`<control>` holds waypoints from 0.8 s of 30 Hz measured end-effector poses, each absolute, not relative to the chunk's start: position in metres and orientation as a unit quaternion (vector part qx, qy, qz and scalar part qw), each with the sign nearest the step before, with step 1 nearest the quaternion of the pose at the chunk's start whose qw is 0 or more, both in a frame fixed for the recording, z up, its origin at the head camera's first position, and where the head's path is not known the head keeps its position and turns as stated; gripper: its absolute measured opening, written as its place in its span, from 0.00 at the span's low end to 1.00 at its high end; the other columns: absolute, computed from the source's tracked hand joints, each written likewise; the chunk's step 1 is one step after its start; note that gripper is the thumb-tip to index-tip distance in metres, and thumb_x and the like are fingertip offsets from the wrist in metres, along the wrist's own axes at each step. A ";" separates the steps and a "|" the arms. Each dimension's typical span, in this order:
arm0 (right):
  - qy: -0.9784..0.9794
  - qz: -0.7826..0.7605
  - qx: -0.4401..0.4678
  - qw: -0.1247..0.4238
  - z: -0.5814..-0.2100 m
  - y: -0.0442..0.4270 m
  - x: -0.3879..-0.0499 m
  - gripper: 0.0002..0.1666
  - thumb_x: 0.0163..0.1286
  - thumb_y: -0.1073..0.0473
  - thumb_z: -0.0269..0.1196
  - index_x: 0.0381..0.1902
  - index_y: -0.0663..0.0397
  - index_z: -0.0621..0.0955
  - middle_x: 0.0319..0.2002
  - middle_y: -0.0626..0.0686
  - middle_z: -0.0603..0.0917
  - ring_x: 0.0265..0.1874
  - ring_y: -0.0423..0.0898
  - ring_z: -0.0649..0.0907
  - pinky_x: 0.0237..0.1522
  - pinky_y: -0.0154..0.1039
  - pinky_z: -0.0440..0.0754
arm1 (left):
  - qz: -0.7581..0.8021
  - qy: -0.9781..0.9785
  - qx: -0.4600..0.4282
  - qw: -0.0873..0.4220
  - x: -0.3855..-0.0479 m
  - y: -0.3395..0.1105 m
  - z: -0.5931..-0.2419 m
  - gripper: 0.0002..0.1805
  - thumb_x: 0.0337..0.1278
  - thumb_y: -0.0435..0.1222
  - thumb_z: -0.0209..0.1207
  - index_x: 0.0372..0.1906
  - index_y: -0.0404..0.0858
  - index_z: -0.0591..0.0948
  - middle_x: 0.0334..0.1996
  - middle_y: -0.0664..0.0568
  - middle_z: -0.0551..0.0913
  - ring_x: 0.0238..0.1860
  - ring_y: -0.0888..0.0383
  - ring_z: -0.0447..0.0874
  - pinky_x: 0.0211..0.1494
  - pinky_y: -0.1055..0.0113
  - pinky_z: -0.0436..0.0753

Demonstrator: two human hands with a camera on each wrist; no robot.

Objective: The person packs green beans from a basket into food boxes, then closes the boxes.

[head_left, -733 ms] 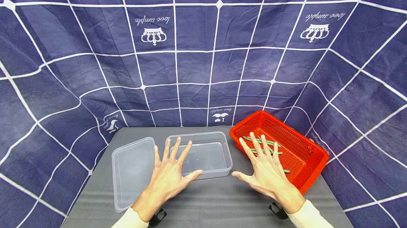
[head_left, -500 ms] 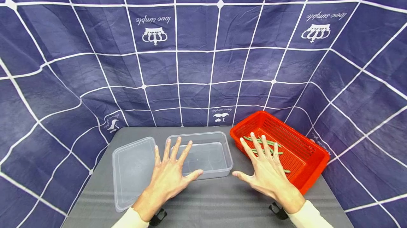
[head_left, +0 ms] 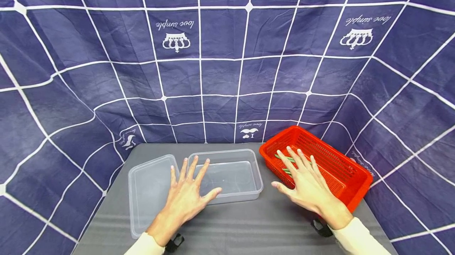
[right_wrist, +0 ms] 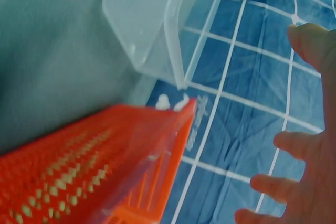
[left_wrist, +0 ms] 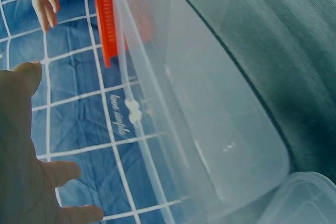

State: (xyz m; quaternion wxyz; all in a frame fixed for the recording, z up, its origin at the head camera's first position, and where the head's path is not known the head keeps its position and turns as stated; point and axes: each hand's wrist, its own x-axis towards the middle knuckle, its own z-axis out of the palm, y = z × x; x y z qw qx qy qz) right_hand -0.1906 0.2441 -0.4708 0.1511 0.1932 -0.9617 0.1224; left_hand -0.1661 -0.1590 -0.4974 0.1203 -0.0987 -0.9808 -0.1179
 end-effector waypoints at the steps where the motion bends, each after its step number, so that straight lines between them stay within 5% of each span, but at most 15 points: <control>1: -0.963 0.123 0.193 0.146 -0.469 0.248 -0.193 0.59 0.75 0.23 0.73 0.95 0.32 0.66 0.93 0.61 0.67 0.91 0.76 0.65 0.88 0.85 0.57 | -0.118 -0.981 -0.097 0.123 -0.167 -0.161 -0.499 0.56 0.70 0.79 0.62 0.94 0.58 0.67 0.94 0.40 0.65 0.95 0.30 0.58 0.92 0.15 0.52; 15: -0.955 0.097 0.242 0.139 -0.456 0.305 -0.239 0.50 0.79 0.36 0.77 0.90 0.45 0.74 0.84 0.67 0.79 0.79 0.76 0.81 0.77 0.78 0.79 | -0.171 -0.981 -0.052 0.071 -0.179 -0.187 -0.529 0.57 0.73 0.78 0.61 0.96 0.55 0.63 0.95 0.38 0.60 0.96 0.27 0.54 0.91 0.14 0.51; 24: -0.966 0.108 0.231 0.044 -0.463 0.331 -0.263 0.48 0.80 0.36 0.77 0.89 0.45 0.76 0.80 0.65 0.82 0.76 0.74 0.83 0.69 0.78 0.86 | -0.192 -0.980 -0.035 0.042 -0.188 -0.197 -0.544 0.58 0.76 0.79 0.55 0.98 0.54 0.58 0.96 0.36 0.57 0.96 0.26 0.53 0.92 0.14 0.47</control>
